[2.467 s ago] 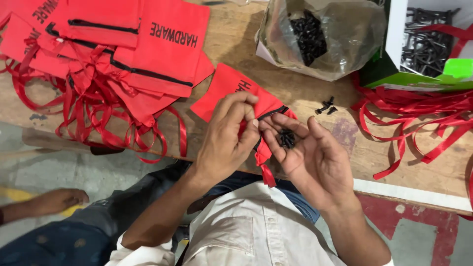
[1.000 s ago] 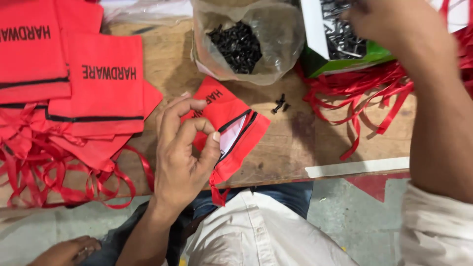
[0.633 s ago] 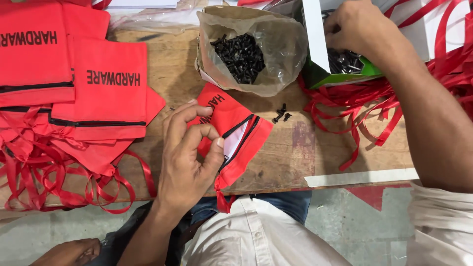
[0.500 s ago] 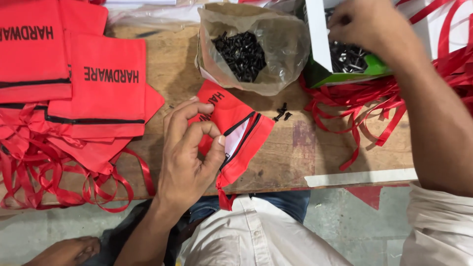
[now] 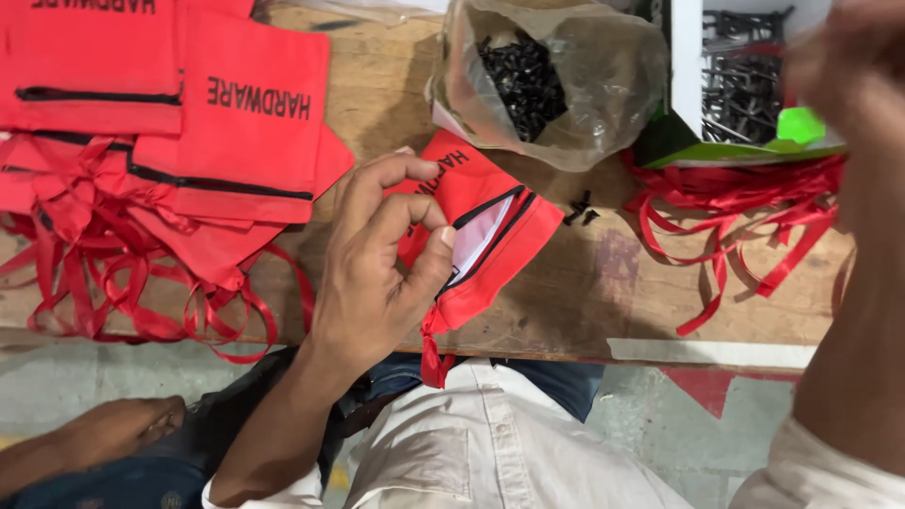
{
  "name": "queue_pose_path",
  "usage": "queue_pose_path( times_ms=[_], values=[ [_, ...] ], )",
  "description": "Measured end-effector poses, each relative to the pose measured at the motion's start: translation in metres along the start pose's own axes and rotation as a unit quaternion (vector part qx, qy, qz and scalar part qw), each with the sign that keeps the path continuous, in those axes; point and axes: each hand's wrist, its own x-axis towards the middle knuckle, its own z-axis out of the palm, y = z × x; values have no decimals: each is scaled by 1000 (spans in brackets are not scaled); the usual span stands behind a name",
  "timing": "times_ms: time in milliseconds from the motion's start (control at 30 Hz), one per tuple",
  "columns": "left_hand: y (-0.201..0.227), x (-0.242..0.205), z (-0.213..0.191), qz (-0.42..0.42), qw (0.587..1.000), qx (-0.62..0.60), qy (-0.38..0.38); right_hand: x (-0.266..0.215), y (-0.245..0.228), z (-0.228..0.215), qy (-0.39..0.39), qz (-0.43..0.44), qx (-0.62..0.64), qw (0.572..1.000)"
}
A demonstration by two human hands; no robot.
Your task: The person picks up several small black hardware components by hand from a container and places them into a small red pouch labeled HARDWARE, then pulls the zipper closed.
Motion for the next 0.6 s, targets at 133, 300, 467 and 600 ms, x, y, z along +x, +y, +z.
queue_pose_path(
  times_ms=[133,300,467,600],
  values=[
    [3,3,-8,-18,1000,-8,-2,-29,-99,86,-136,-64,37,988],
    [10,4,-17,-34,999,-2,-29,-35,-114,137,-150,-128,22,980],
    [4,2,-21,-35,999,-14,-32,-33,-99,160,-176,-139,16,974],
    [1,0,-28,-53,995,-68,-49,-35,-99,171,-190,-176,-80,963]
  ],
)
